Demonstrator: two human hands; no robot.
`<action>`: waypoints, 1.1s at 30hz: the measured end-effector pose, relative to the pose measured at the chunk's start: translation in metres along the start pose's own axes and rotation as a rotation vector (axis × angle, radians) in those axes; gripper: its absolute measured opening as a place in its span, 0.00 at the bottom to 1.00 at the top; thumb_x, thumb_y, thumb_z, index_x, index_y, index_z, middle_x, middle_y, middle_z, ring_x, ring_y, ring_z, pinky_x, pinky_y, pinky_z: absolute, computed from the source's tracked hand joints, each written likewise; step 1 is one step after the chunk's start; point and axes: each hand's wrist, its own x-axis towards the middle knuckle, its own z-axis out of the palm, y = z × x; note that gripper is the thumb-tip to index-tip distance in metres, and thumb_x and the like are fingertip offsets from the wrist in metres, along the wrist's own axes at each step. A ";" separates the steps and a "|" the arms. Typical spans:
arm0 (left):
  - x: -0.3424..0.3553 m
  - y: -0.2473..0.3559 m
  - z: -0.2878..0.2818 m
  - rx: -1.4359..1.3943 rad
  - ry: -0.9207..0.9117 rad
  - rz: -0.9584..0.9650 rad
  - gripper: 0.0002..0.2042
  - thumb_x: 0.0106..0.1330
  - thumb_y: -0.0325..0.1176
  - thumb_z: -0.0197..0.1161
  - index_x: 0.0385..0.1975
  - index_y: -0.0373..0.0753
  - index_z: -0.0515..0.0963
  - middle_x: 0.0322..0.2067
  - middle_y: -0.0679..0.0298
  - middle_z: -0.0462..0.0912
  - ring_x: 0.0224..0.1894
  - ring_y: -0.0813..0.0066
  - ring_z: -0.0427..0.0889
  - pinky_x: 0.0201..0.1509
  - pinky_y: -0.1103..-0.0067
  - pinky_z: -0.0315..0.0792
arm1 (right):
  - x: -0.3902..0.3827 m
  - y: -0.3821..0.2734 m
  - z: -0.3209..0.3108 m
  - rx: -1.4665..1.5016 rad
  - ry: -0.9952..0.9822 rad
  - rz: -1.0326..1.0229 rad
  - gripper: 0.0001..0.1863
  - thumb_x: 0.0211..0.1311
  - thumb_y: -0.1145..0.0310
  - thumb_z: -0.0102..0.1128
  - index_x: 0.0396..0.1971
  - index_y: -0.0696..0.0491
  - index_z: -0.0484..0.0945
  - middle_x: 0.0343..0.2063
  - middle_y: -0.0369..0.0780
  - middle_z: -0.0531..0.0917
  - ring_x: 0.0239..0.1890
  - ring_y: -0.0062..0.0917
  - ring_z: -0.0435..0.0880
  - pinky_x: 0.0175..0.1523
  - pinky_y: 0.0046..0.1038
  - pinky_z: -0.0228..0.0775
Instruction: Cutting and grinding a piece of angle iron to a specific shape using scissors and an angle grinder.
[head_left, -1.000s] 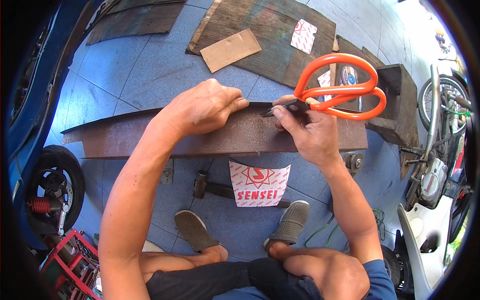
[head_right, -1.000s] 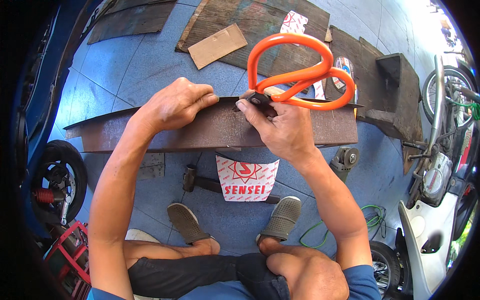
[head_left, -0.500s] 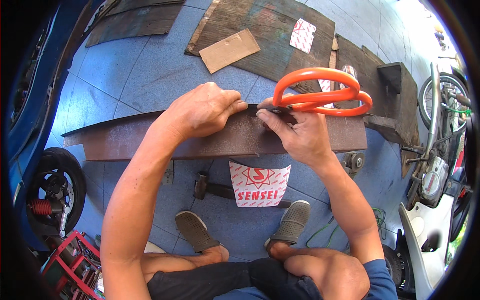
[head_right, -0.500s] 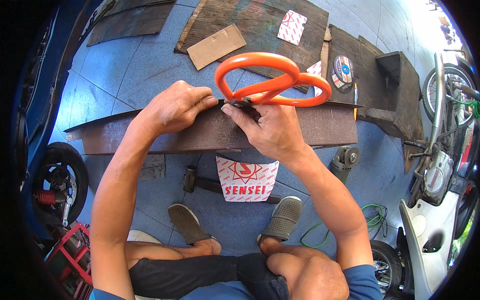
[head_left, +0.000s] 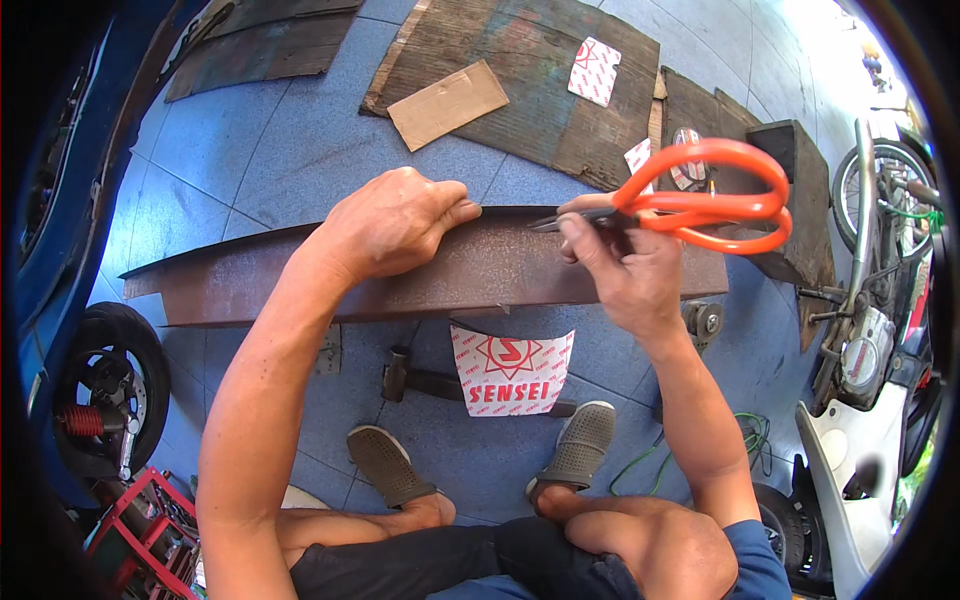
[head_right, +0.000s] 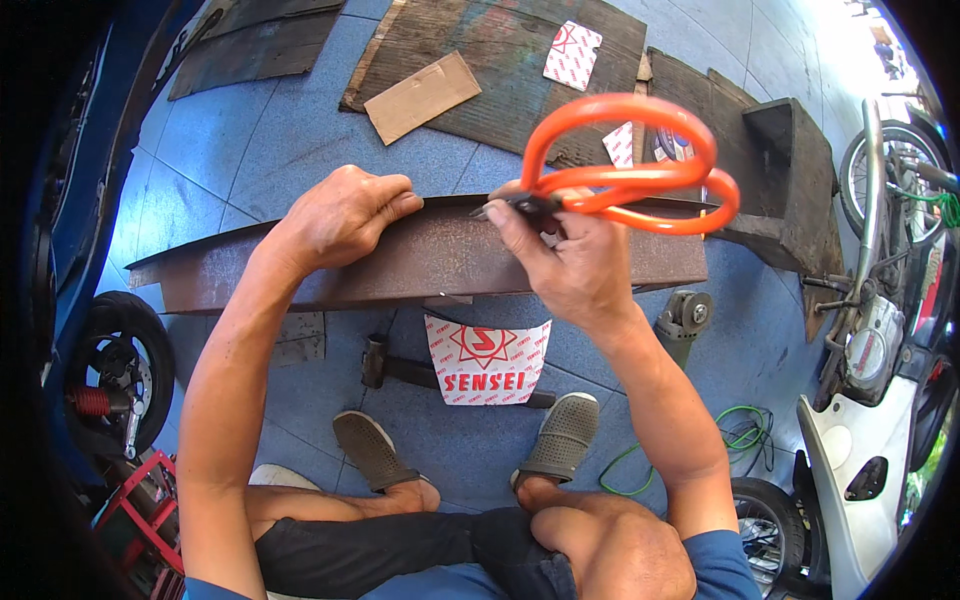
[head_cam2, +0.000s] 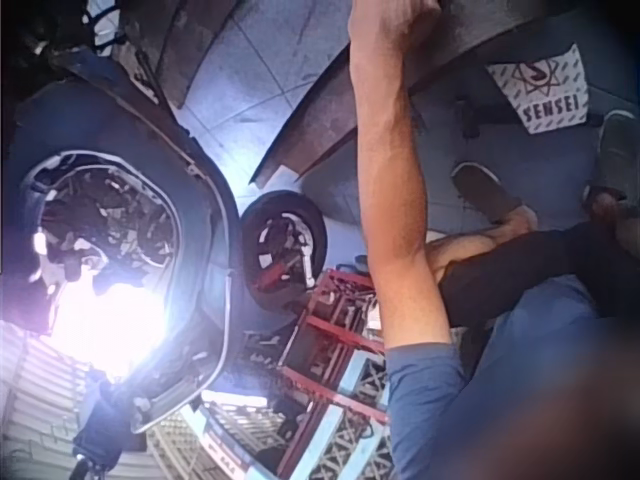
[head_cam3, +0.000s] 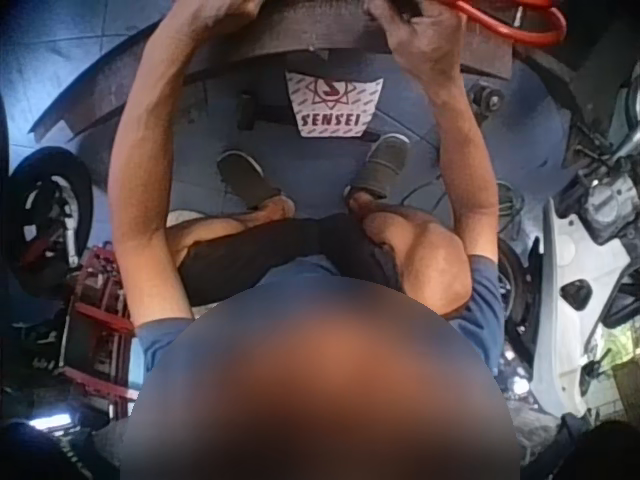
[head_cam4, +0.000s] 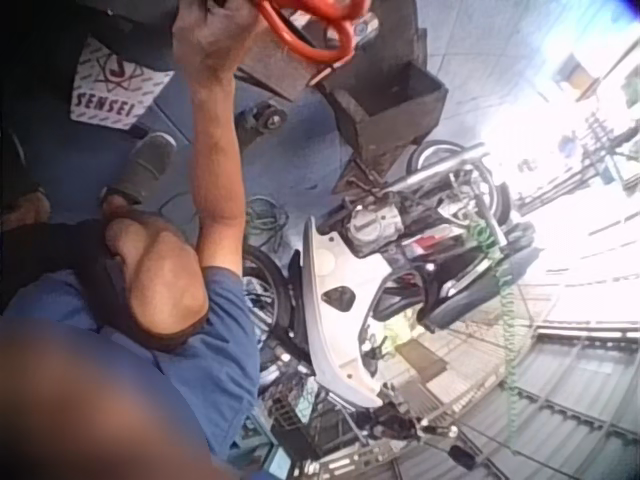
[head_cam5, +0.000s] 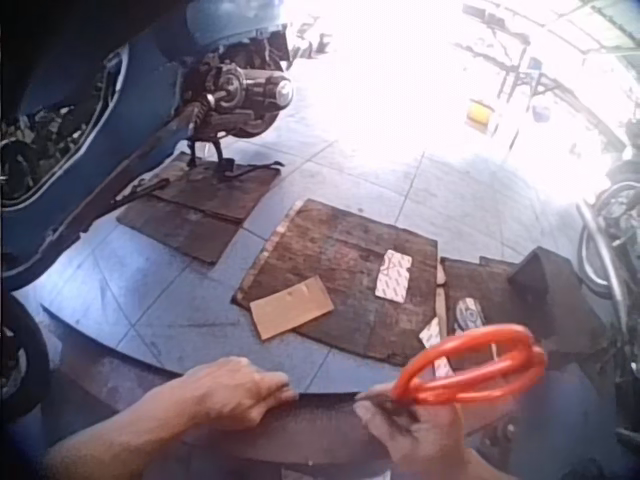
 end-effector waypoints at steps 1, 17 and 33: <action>-0.001 0.001 -0.001 0.002 0.006 0.001 0.15 0.76 0.40 0.59 0.31 0.36 0.78 0.26 0.42 0.81 0.34 0.35 0.80 0.36 0.53 0.71 | 0.001 -0.004 -0.003 0.065 0.059 0.028 0.11 0.68 0.66 0.72 0.42 0.59 0.88 0.25 0.34 0.86 0.28 0.14 0.83 0.35 0.21 0.77; -0.016 0.011 0.012 0.067 0.008 0.013 0.14 0.75 0.36 0.59 0.30 0.33 0.73 0.23 0.44 0.78 0.30 0.38 0.79 0.34 0.56 0.70 | -0.132 0.018 -0.112 -0.019 0.569 0.332 0.11 0.75 0.64 0.60 0.34 0.56 0.80 0.19 0.32 0.77 0.20 0.14 0.74 0.26 0.21 0.64; -0.005 0.012 0.004 0.179 0.071 -0.027 0.15 0.76 0.40 0.58 0.29 0.35 0.73 0.26 0.46 0.81 0.34 0.39 0.81 0.36 0.54 0.71 | -0.239 0.093 0.006 0.402 -0.071 1.032 0.15 0.74 0.63 0.63 0.37 0.63 0.81 0.25 0.39 0.84 0.25 0.21 0.85 0.30 0.27 0.80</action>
